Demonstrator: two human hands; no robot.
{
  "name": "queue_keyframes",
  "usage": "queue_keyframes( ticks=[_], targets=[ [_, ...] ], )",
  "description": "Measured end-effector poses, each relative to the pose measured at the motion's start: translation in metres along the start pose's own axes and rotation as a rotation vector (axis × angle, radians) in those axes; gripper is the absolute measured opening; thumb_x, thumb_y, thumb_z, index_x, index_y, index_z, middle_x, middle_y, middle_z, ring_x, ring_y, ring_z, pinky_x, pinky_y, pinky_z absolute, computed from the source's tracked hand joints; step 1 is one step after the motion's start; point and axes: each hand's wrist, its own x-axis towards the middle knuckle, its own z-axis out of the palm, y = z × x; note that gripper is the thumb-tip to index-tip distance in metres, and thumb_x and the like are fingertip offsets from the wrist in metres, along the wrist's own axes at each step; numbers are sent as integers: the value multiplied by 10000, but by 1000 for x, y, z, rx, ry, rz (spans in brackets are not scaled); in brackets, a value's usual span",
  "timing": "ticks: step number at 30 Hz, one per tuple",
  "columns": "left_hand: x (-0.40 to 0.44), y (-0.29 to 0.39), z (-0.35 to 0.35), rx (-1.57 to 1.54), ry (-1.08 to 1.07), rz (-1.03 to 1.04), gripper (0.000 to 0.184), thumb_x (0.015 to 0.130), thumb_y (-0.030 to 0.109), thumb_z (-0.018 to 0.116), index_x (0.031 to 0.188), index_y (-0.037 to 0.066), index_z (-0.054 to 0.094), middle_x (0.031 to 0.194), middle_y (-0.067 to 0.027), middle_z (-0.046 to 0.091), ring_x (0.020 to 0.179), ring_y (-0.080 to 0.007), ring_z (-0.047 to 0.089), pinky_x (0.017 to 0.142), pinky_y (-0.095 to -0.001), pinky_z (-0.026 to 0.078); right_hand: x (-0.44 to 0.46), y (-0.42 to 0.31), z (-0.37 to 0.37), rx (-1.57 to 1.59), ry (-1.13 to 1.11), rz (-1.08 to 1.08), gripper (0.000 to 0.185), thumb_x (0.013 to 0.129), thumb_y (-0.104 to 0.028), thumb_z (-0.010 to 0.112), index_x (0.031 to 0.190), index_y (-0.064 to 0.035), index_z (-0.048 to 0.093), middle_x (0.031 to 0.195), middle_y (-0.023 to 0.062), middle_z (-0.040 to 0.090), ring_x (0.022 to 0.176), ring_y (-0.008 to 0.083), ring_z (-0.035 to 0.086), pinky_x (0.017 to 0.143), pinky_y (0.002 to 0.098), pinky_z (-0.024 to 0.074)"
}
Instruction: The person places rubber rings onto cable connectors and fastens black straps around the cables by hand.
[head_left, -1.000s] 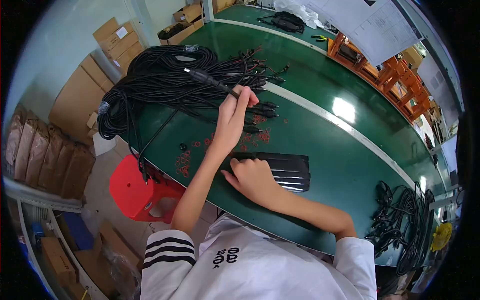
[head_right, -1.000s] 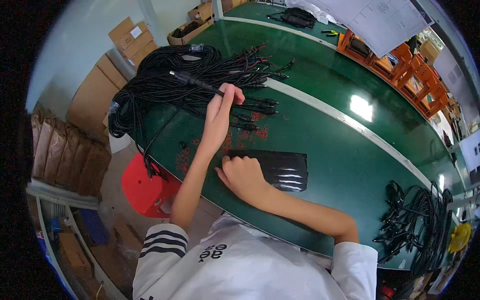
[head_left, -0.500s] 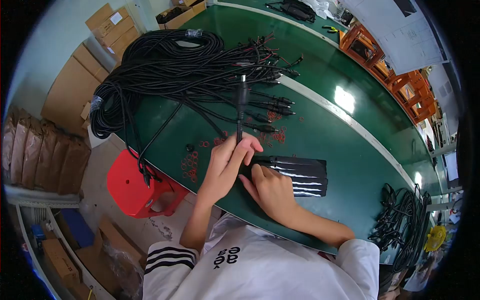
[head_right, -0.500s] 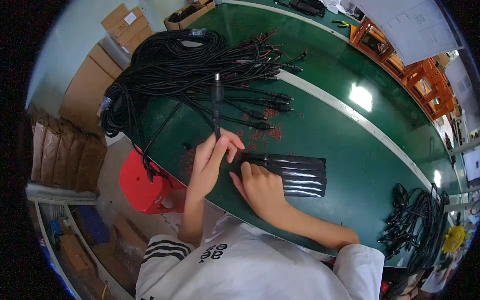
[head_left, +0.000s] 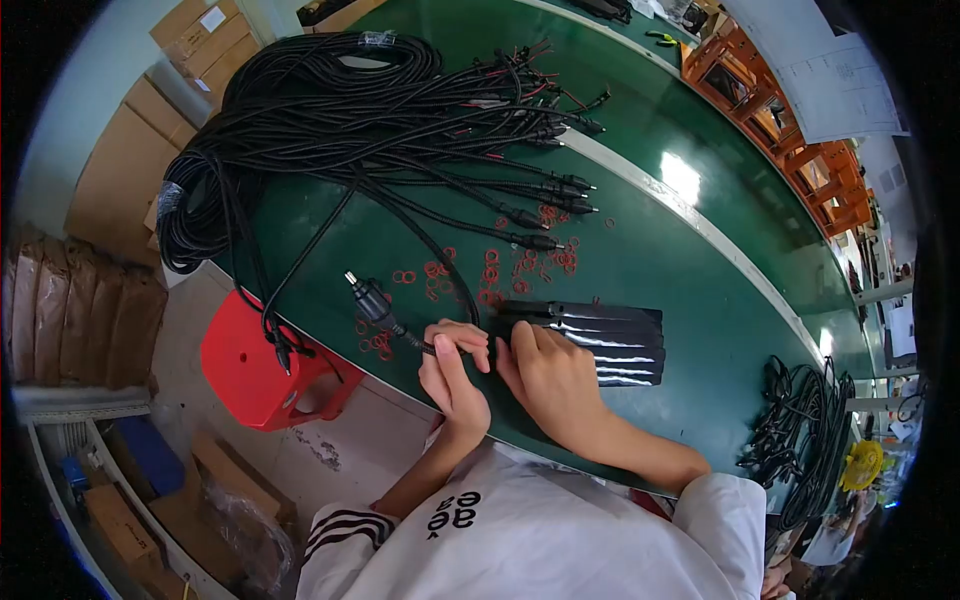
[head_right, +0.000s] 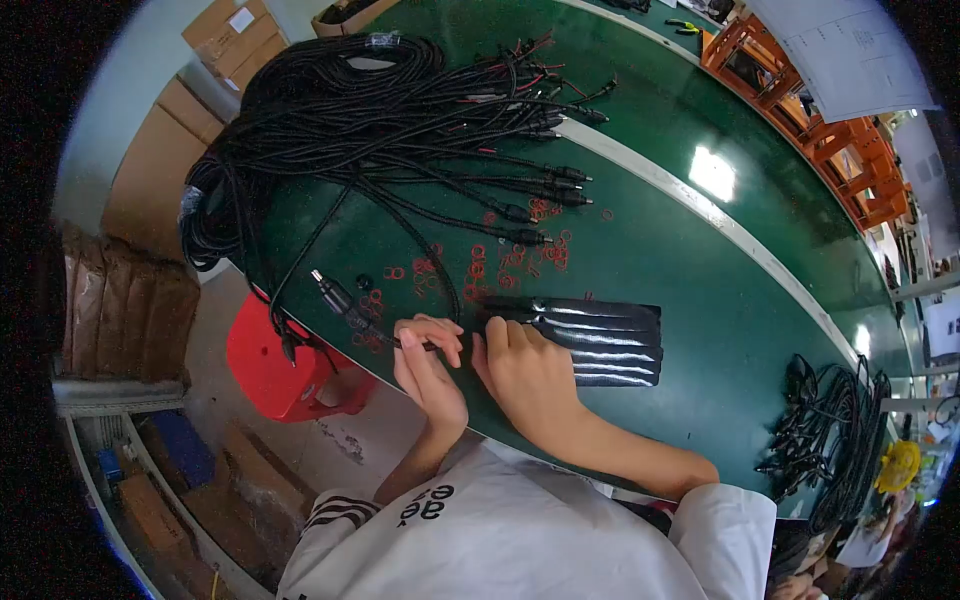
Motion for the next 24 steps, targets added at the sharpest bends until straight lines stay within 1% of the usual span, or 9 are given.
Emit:
queue_keyframes(
  ticks=[6,8,9,10,12,15,16,20,24],
  targets=[
    [-3,17,0,301,-96,78,339,1002,142,415,737,15,582,769,-85,524,746,-215,503,743,-349,423,-1,0,-1,4,-8,9,212,881,-134,634,777,-46,471,681,105,555,608,273,610,508,387,479],
    [-13,23,-4,653,-61,66,306,987,137,447,766,28,629,838,-87,537,813,-242,503,756,-373,421,-2,1,-2,9,-15,13,205,879,-128,633,782,-45,473,682,109,553,609,278,608,513,389,479],
    [-17,25,-6,726,-110,29,358,1024,173,398,861,12,673,889,-63,520,841,-213,503,804,-326,403,-2,1,-3,38,-6,2,194,876,-121,634,791,-42,478,684,111,553,608,283,606,518,394,482],
    [-19,27,-6,728,-112,26,358,1024,173,398,861,12,673,889,-63,520,841,-213,503,804,-326,403,-1,1,-4,66,6,-10,183,873,-113,634,800,-39,483,686,114,552,608,288,605,523,398,484],
    [-22,31,-5,489,-109,-251,221,977,101,504,941,33,712,877,-76,546,837,-199,514,747,-324,422,-3,7,-2,118,53,-11,153,882,-76,625,803,-25,504,679,120,542,582,292,578,510,397,454],
    [-23,28,-4,479,-192,-246,196,967,64,527,1007,22,714,886,-76,553,842,-181,518,742,-303,424,-10,25,-5,427,32,5,120,890,-41,616,819,-15,523,690,137,526,601,322,570,502,408,434],
    [-22,25,-3,486,-209,-128,147,939,49,587,1015,31,712,888,-70,550,822,-175,531,722,-297,435,-11,27,-6,422,32,7,120,890,-41,616,819,-15,523,690,137,526,601,322,570,502,408,434],
    [-15,26,2,548,-255,-159,189,858,10,694,1039,59,721,910,-56,530,749,-147,548,678,-265,447,-11,25,-8,521,55,39,111,896,-6,595,814,5,521,695,152,515,599,333,561,525,412,426],
    [-10,30,-13,516,-350,-187,236,837,-19,699,1066,34,722,915,-59,532,784,-153,543,682,-258,428,-9,23,-11,539,32,72,120,902,-7,592,811,5,515,695,155,512,595,337,556,526,410,425]
  ],
)
